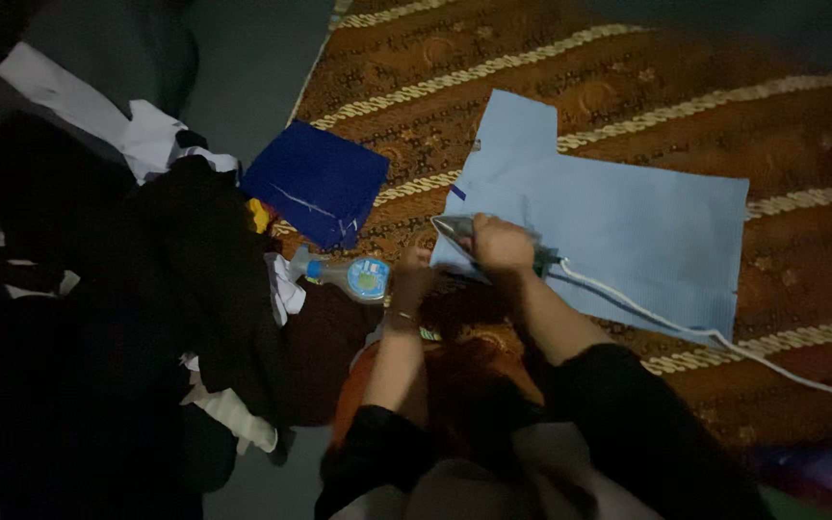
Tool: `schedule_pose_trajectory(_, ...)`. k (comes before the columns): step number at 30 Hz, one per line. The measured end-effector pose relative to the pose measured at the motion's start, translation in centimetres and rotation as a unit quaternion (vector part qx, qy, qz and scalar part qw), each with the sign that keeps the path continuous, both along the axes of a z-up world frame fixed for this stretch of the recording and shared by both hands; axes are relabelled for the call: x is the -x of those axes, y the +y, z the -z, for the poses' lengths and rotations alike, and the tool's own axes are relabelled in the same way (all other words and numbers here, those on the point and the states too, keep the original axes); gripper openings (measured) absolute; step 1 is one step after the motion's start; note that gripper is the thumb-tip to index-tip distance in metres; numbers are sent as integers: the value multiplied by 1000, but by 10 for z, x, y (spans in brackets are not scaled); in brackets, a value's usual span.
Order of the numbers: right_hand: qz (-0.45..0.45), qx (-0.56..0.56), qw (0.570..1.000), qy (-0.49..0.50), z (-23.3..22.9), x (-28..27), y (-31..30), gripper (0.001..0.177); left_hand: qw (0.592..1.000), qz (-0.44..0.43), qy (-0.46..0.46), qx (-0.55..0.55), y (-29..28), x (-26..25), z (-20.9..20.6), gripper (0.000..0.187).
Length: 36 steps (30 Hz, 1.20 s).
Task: The person irons and folds a light blue shirt on a patterned cloth surface by hand, using a handheld iron and a spray bottle.
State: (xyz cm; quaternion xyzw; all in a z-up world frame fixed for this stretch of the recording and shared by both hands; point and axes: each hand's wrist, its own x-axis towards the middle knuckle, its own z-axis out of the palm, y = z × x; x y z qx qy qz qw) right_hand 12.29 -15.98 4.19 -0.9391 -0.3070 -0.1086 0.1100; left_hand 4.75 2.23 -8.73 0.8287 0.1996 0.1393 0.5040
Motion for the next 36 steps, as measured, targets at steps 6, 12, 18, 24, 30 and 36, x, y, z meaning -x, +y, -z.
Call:
schedule_pose_trajectory(6, 108, 94, 986, 90, -21, 11, -44, 50, 984, 28, -147, -97, 2, 0, 17, 41)
schedule_pose_trajectory(12, 96, 19, 994, -47, 0, -24, -23, 28, 999, 16, -21, -45, 1, -4, 16, 32)
schedule_pose_trajectory(18, 82, 25, 995, 57, -30, -62, -9, 44, 999, 5, 26, 38, 0, -3, 25, 33)
schedule_pose_trajectory(24, 63, 35, 993, 90, -19, -39, -33, 51, 990, 32, -100, -90, 9, -11, 66, 27)
schedule_pose_trajectory(30, 165, -3, 986, -32, -6, -56, -9, 51, 999, 36, 25, 22, 8, -11, 58, 22)
schedule_pose_trajectory(36, 109, 72, 979, 158, -67, -73, -28, 54, 999, 16, -30, 6, 5, 8, 29, 42)
